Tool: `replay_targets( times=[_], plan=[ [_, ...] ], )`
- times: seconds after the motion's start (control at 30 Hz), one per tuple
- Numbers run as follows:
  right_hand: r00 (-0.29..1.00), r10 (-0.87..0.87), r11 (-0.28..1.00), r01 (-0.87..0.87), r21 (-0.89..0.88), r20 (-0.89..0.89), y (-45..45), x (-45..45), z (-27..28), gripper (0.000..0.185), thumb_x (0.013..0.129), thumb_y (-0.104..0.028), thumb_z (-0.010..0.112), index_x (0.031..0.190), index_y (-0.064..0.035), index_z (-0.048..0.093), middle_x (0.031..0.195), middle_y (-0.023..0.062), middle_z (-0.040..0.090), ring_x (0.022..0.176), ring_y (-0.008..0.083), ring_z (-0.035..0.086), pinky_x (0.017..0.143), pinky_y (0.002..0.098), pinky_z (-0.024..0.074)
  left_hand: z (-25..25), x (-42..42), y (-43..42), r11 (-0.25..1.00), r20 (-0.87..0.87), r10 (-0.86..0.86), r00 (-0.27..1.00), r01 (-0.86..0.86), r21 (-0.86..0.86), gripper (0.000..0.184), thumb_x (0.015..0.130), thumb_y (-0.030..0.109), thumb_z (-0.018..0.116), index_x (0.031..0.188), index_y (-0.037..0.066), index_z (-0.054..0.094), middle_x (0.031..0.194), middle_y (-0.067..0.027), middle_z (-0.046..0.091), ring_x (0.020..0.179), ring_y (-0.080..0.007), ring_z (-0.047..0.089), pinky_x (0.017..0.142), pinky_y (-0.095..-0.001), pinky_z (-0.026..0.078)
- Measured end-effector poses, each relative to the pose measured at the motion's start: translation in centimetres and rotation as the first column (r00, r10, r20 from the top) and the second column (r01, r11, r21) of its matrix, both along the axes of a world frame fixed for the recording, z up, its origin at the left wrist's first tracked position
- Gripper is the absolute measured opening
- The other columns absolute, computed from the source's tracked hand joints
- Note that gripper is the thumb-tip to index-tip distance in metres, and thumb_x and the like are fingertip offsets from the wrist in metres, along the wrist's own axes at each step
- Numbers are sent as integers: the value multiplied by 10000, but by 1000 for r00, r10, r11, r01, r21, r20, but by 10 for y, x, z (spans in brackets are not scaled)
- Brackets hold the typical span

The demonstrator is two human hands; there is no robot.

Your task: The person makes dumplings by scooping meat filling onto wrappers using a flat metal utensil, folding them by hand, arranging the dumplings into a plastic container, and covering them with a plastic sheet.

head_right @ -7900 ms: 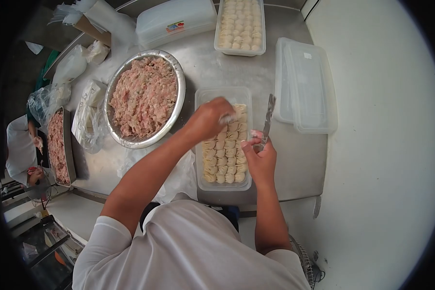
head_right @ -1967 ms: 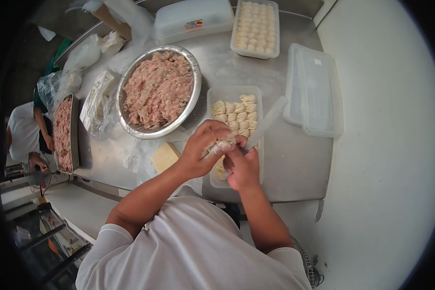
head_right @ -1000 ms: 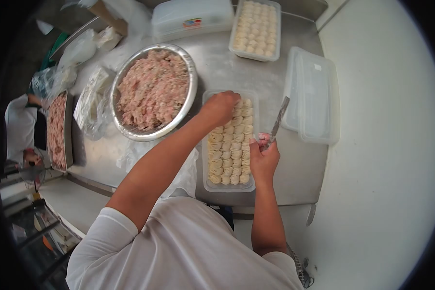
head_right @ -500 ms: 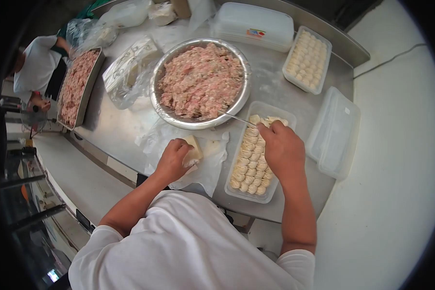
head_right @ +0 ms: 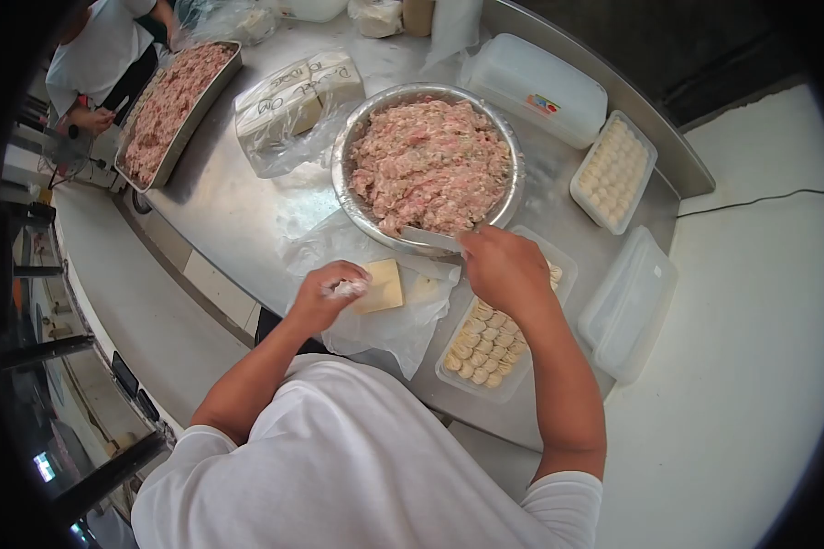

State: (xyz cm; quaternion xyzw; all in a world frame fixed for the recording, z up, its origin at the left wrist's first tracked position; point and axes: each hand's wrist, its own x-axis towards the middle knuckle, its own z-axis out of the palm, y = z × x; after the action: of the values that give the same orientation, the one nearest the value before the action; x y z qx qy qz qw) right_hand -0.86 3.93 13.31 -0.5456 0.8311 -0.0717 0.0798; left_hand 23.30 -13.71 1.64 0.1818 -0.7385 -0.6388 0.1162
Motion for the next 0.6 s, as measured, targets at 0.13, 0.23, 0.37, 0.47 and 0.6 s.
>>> replay_targets(
  times=[0.13,0.23,0.37,0.47,0.6],
  plan=[
    [995,-78,980,88,-178,60,11,-2,4,235,859,-74,614,1049,-96,750,862,84,673,788,304,684,690,432,548,41,9,-27,994,-59,109,992,-110,-12,107,960,73,665,1033,41,595,918,-110,658,862,-184,621,770,-316,489],
    [972,-96,991,113,67,-215,6,0,23,187,842,-54,609,968,-80,745,842,86,669,773,293,684,672,423,544,48,2,-44,922,60,122,991,-91,-377,133,952,80,678,1030,34,580,885,-106,637,779,-181,596,727,-340,488],
    [955,-29,989,70,128,-295,-11,12,28,131,785,-51,618,866,-56,721,887,121,703,821,259,719,688,397,571,26,0,-45,988,242,143,960,-152,22,123,960,61,649,1075,45,606,894,-69,622,858,-142,573,760,-294,478],
    [965,56,987,-15,160,-255,-19,17,17,117,793,-46,592,810,-28,706,856,132,703,816,279,719,690,403,573,32,6,-20,986,-36,-35,999,29,-164,228,893,19,659,1116,58,632,940,-90,636,895,-230,607,783,-330,507],
    [986,68,996,-57,74,-155,-25,6,21,126,796,-64,586,808,-32,707,844,134,702,784,311,715,681,411,574,70,9,-17,547,52,-346,937,246,-800,335,725,-52,659,1041,61,660,943,-95,598,892,-301,610,769,-382,523]
  ],
)
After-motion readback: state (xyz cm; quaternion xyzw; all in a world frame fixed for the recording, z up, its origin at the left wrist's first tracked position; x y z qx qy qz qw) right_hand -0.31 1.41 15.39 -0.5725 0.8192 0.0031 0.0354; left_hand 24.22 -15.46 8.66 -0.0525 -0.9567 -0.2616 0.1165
